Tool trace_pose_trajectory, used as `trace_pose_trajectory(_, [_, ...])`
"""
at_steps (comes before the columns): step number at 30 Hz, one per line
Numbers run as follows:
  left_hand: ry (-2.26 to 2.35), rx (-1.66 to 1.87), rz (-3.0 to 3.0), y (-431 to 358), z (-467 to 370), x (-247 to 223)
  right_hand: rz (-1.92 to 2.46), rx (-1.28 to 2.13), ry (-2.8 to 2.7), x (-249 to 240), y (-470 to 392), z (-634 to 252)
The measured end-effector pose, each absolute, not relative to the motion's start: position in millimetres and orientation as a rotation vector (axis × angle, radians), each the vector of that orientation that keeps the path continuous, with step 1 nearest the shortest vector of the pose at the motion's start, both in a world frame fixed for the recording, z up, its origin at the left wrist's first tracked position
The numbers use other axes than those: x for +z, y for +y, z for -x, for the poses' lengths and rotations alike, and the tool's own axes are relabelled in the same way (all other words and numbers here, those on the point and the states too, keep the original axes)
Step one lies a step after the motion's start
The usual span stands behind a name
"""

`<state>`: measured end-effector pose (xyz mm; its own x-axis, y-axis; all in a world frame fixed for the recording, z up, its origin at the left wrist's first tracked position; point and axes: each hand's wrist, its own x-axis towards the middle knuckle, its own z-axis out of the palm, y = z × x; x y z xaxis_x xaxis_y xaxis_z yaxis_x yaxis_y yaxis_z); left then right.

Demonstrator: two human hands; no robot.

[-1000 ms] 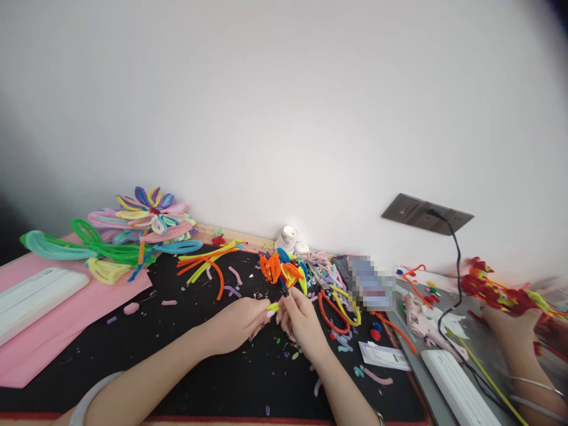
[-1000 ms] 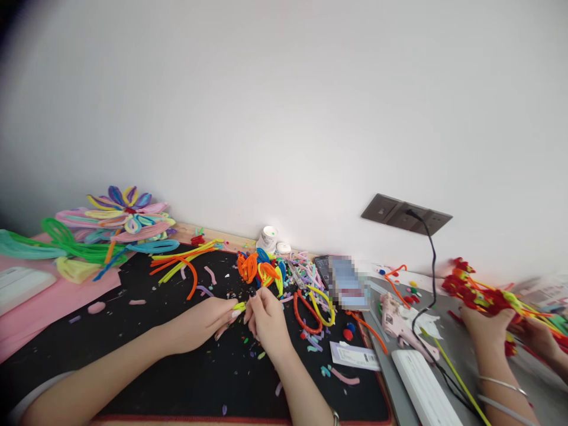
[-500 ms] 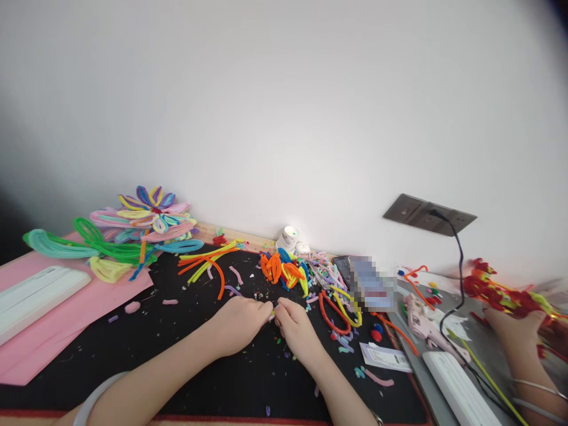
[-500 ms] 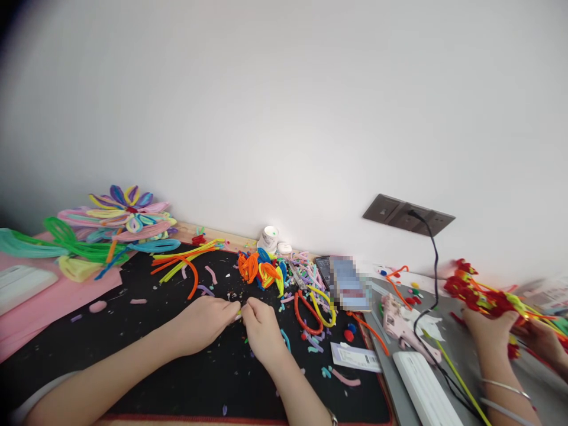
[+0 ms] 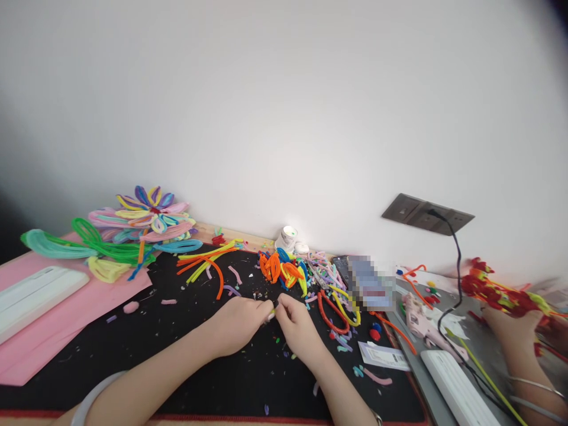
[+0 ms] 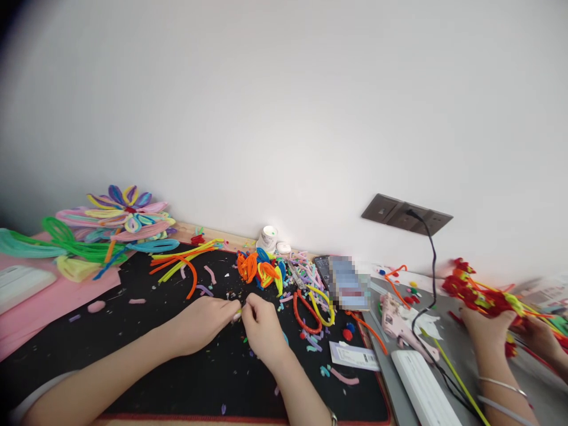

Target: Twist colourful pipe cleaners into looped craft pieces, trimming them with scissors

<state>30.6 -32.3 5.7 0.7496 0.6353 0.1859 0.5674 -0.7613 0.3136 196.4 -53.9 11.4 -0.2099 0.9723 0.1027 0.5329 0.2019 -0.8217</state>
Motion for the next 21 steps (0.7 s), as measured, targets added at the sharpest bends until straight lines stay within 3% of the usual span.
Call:
trace_pose_trajectory(12, [0.432,0.438,-1.328,-33.0,-35.2,10.8,1.149,0.539,-1.986,24.7,-68.0,-194.9])
trace_pose_trajectory(16, [0.622,0.538,-1.729,-31.9,-33.6,15.8,1.236,0.549,-1.869,17.8,-64.7,-196.8])
trace_pose_trajectory(21, [0.868,0.557,-2.479,-29.9,-31.1,11.8,1.391,0.876,-1.664,6.2,-56.4,-196.4])
